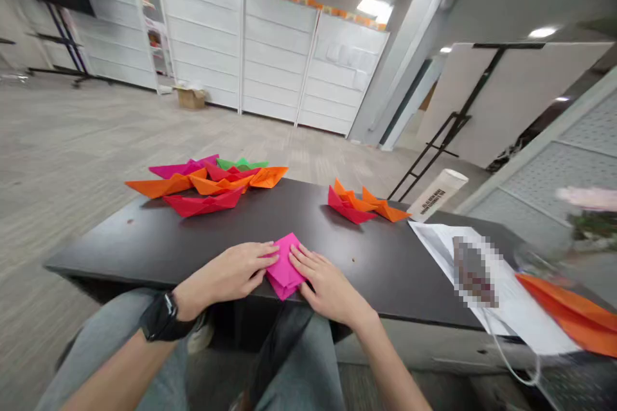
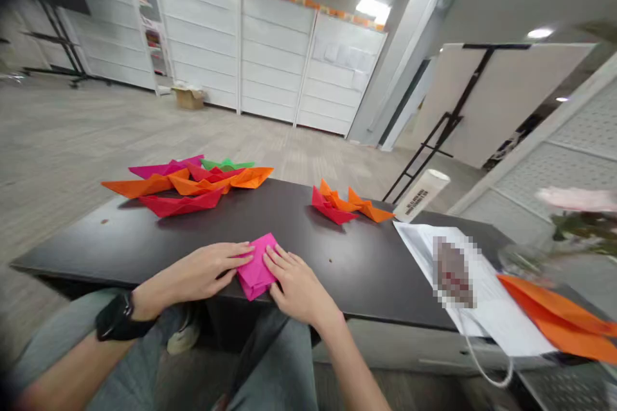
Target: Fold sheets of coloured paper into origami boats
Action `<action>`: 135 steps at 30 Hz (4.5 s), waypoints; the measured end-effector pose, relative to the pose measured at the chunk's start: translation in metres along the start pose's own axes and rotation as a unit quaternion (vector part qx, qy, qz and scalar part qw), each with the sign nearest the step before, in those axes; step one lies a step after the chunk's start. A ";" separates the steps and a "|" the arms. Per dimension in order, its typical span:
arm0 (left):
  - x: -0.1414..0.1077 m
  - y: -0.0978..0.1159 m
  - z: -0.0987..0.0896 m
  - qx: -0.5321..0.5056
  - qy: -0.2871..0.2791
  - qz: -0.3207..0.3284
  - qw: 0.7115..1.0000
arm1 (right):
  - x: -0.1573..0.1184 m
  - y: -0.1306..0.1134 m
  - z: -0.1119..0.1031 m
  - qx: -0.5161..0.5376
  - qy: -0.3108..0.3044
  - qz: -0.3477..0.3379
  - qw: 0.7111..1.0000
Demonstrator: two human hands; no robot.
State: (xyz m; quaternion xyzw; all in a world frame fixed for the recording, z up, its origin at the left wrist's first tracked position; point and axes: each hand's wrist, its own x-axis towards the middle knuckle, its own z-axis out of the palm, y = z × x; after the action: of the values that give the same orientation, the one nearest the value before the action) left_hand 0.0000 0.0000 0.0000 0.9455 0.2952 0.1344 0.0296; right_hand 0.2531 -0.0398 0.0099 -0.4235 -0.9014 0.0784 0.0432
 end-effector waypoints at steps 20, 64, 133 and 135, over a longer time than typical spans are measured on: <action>-0.014 0.018 0.000 0.000 -0.013 0.048 0.999 | -0.005 0.004 0.000 0.058 0.023 -0.072 0.995; -0.017 0.028 0.003 -0.275 0.057 -0.057 0.958 | -0.050 -0.074 0.034 0.166 0.489 0.153 0.843; -0.014 0.020 0.002 0.011 -0.025 0.032 0.999 | -0.019 -0.043 0.018 0.028 0.090 0.040 0.995; -0.019 0.010 -0.002 0.006 -0.040 0.048 0.998 | -0.033 -0.034 0.015 -0.004 0.069 0.046 0.997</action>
State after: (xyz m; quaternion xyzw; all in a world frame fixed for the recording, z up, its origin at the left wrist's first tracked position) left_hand -0.0097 -0.0191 -0.0010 0.9632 0.2492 0.0966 0.0295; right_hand 0.2459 -0.0880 0.0008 -0.4693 -0.8761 0.0477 0.1000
